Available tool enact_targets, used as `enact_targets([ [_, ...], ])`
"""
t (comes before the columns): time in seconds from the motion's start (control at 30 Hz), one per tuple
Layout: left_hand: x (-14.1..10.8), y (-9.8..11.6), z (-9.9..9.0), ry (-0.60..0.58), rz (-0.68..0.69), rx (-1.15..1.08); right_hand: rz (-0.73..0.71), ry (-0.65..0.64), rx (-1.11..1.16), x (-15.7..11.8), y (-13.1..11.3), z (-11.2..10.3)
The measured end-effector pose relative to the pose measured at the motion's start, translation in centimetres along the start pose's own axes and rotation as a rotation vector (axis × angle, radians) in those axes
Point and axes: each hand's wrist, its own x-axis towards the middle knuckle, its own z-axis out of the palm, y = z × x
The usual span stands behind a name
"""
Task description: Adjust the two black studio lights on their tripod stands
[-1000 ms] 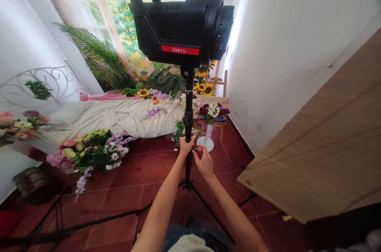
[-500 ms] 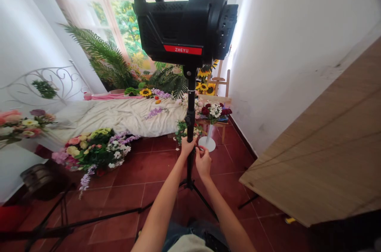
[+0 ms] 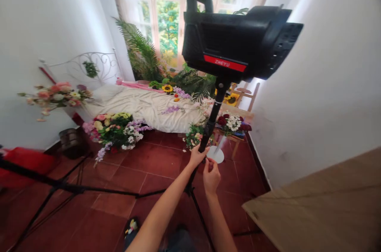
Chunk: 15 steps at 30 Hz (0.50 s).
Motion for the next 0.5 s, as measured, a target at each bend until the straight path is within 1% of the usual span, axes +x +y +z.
enact_targets([
  [0.07, -1.0, -0.2, -0.7, -0.017, 0.027, -0.045, -0.013, -0.007, -0.025, -0.1, 0.1, 0.1],
  [0.13, -2.7, -1.2, -2.0, -0.011, 0.032, -0.096, -0.019, -0.008, -0.049, -0.3, 0.0, 0.2],
  [0.2, -5.2, -3.3, -4.5, -0.006, -0.027, -0.124, -0.025, -0.003, -0.058, -0.6, -0.2, 0.2],
  [0.23, -6.9, -4.8, -6.3, -0.012, -0.087, -0.124, -0.028, 0.002, -0.051, -0.9, -0.2, 0.2],
  [0.27, -8.8, -6.4, -8.4, -0.033, -0.177, -0.109, -0.027, 0.012, -0.040, -1.3, -0.1, 0.3],
  [0.3, -10.9, -8.1, -10.9, -0.047, -0.295, -0.102, -0.022, 0.028, -0.023, -1.9, 0.0, 0.4],
  [0.33, -13.3, -9.9, -13.8, -0.027, -0.427, -0.108, -0.008, 0.044, 0.002, -2.7, 0.2, 0.6],
  [0.37, -15.9, -11.5, -16.9, 0.032, -0.543, -0.106, 0.021, 0.063, 0.031, -3.7, 0.4, 1.0],
  [0.4, -18.7, -13.0, -20.4, 0.117, -0.631, -0.089, 0.061, 0.073, 0.067, -5.0, 0.6, 1.5],
  [0.43, -21.7, -14.2, -24.0, 0.234, -0.713, -0.048, 0.108, 0.036, 0.123, -6.5, 0.7, 2.2],
  [0.47, -24.8, -15.1, -27.6, 0.356, -0.790, 0.003, 0.160, -0.045, 0.177, -8.3, 0.6, 3.1],
  [0.5, -28.0, -15.6, -31.3, 0.495, -0.846, 0.066, 0.210, -0.156, 0.218, -10.4, 0.4, 4.2],
])
